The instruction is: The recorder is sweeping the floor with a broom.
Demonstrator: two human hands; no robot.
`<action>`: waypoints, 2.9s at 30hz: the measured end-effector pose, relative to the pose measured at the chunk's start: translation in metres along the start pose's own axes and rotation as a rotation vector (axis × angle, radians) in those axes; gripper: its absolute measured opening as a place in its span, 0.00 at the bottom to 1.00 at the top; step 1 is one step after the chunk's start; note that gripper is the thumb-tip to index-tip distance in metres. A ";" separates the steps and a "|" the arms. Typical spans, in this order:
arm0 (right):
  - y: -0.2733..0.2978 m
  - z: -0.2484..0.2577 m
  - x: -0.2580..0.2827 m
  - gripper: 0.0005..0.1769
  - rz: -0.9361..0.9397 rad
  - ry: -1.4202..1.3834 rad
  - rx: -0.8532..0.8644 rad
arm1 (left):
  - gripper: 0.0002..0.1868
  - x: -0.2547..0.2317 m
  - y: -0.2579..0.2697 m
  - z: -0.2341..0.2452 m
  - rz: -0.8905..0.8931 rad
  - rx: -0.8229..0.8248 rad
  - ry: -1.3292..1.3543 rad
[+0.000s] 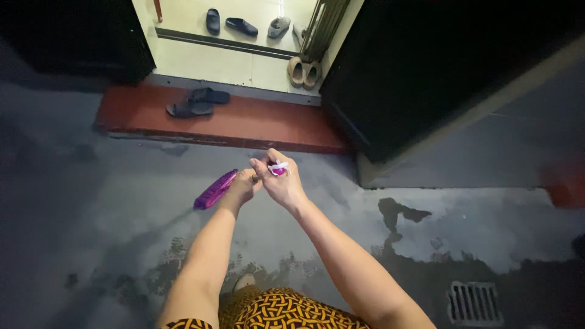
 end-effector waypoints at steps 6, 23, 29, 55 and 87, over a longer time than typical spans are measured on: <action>-0.003 0.000 0.006 0.19 -0.025 0.013 0.020 | 0.05 -0.024 0.002 0.012 0.100 0.068 0.241; 0.000 0.001 0.008 0.16 -0.115 -0.084 -0.037 | 0.07 -0.030 0.001 0.012 0.028 0.093 0.020; -0.004 -0.002 0.011 0.19 -0.114 -0.028 -0.031 | 0.11 -0.049 0.002 0.030 0.011 0.135 0.030; 0.031 0.042 -0.004 0.17 -0.017 0.017 -0.104 | 0.09 -0.094 0.032 -0.004 -0.120 -0.060 0.127; 0.027 0.096 0.015 0.15 -0.084 -0.091 0.112 | 0.12 -0.112 0.035 -0.055 0.249 -0.110 0.321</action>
Point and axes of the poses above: each hand's wrist, its own y-axis away from the middle knuckle, its own z-axis out of the back of the hand, x = y × z, the point moved 3 cm from there along -y, towards the middle knuckle, and after that the axes turned 1 degree about -x, right-handed, at the moved point
